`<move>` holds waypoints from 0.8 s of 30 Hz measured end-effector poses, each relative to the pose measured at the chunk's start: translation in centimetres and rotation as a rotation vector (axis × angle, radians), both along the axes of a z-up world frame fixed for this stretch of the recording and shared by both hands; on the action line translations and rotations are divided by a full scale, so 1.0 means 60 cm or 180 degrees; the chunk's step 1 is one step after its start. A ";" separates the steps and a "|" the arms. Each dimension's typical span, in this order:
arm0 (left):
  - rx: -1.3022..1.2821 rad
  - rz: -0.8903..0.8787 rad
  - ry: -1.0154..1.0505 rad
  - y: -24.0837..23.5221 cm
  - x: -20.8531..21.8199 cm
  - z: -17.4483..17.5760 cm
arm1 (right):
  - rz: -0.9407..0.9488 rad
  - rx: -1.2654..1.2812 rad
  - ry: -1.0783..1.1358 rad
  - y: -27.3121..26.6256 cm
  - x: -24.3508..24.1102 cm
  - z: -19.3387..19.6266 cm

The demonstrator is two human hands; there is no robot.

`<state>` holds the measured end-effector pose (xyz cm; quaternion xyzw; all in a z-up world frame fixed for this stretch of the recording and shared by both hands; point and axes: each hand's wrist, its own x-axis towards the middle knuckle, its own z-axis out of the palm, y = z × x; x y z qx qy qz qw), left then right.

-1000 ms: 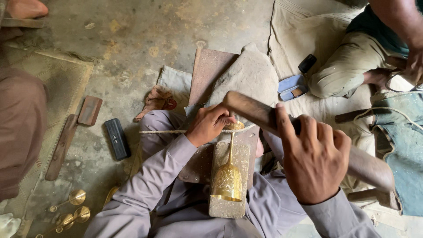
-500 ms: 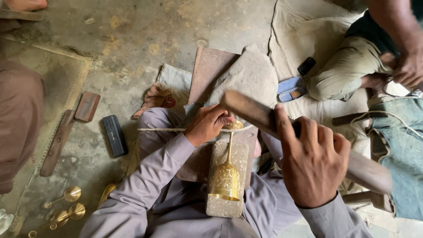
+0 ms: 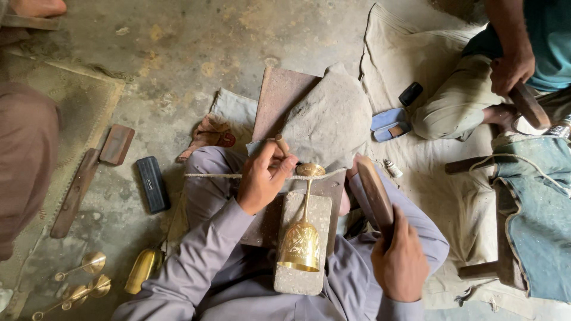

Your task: The person sits on the floor and uses a hammer and chisel to engrave a decorative pattern on a brass bell. They repeatedly strike the chisel to create fine lines and shapes on the bell's surface.

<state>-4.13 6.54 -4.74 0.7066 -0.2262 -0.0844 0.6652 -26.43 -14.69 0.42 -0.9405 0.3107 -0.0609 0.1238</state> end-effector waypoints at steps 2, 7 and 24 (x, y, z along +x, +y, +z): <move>0.0331 0.0088 -0.0067 0.006 -0.018 0.012 | -0.0302 0.0272 0.0100 0.004 -0.031 -0.059; 0.0616 0.0055 0.0087 0.002 -0.048 0.034 | -0.0260 0.0618 -0.0136 0.054 -0.074 -0.090; 0.1142 0.0030 -0.0283 0.012 -0.055 0.014 | 0.0097 0.2179 -0.0500 0.192 0.002 0.038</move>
